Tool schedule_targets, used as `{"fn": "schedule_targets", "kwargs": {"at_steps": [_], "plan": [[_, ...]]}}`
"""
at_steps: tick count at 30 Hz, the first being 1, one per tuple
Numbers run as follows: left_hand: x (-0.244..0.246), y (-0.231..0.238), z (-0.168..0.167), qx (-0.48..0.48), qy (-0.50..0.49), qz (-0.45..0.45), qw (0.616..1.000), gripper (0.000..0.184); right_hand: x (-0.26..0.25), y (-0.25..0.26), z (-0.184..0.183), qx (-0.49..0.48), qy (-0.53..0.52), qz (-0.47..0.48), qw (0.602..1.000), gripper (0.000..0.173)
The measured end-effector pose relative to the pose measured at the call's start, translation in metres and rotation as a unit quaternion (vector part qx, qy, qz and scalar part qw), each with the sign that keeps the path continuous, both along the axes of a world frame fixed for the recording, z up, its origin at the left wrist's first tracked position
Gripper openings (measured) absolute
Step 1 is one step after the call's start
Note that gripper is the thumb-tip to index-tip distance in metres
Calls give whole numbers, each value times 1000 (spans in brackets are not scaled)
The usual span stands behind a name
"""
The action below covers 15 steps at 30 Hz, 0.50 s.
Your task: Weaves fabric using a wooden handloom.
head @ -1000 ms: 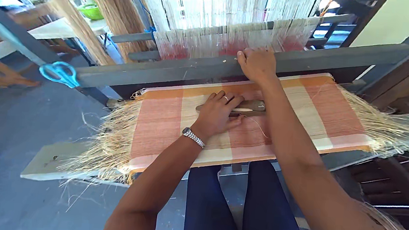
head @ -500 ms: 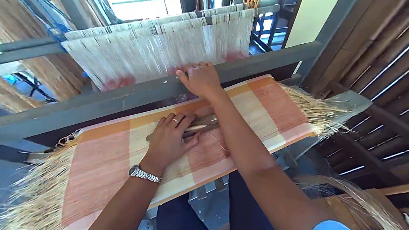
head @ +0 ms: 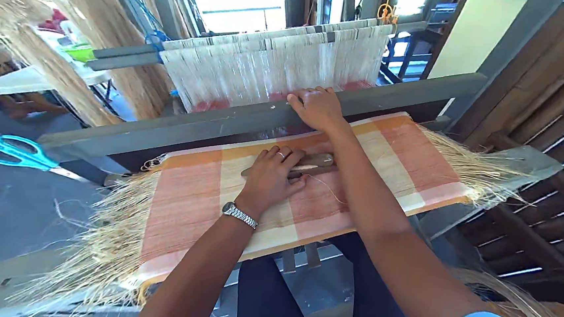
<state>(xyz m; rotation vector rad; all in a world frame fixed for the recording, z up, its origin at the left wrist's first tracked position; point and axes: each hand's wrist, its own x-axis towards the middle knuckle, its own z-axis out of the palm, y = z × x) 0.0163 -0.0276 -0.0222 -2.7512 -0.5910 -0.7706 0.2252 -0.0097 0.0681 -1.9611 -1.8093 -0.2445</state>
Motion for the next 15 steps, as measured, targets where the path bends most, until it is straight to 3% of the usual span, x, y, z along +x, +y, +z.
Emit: {"fn": "schedule_targets", "kwargs": {"at_steps": [15], "plan": [[-3, -6, 3, 14, -13, 74, 997, 66, 2, -1, 5, 2, 33, 8, 999, 62]]}}
